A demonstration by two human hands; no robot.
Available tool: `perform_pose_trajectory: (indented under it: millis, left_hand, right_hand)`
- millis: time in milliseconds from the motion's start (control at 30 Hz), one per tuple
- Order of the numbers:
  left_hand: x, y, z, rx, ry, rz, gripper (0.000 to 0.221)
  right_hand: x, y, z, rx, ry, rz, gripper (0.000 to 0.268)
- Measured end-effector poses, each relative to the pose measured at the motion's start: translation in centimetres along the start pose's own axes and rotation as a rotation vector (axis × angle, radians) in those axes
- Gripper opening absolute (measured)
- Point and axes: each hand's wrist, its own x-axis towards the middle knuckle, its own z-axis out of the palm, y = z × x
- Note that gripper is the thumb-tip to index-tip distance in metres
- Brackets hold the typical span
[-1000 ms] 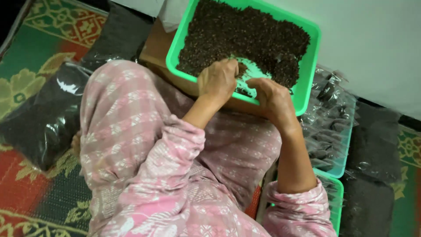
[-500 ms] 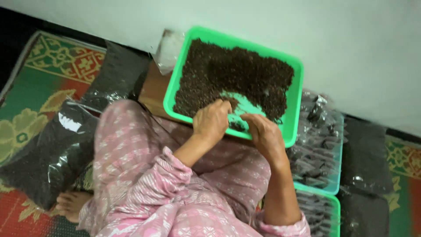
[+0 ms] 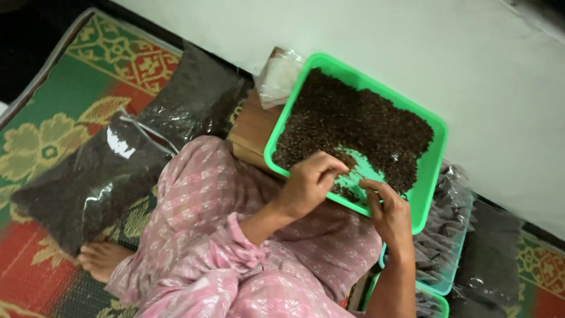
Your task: The person scoops dried cloves from a green tray using a small clear plastic cup and pours them into individual plastic bags, then sets the filled bags aside.
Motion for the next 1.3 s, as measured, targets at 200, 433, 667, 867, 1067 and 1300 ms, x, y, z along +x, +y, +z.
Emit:
perform_pose_trajectory:
  millis: [200, 433, 667, 867, 1067, 1300]
  left_hand:
    - [2.3, -3.2, -8.1, 0.316, 0.259, 0.000, 0.026]
    - [9.2, -11.3, -12.5, 0.700, 0.268, -0.023, 0.059]
    - [10.8, -14.2, -12.2, 0.687, 0.195, -0.190, 0.060]
    - [8.7, -11.9, -11.7, 1.029, 0.147, 0.021, 0.030]
    - [9.0, -10.5, -11.0, 1.126, 0.086, -0.044, 0.020]
    - [8.1, -11.6, -10.7, 1.000, 0.184, 0.134, 0.008]
  right_hand:
    - [-0.3, -0.2, -0.1, 0.001, 0.008, 0.053, 0.030]
    - [0.0, 0.0, 0.0, 0.041, 0.008, 0.025, 0.027]
    - [-0.4, 0.5, 0.1, 0.005, 0.022, 0.028, 0.026]
    - [-0.2, 0.2, -0.1, -0.010, -0.047, 0.075, 0.024]
    - [0.1, 0.4, -0.2, -0.041, -0.103, 0.099, 0.025]
    - [0.0, 0.3, -0.1, -0.036, -0.068, 0.046, 0.025]
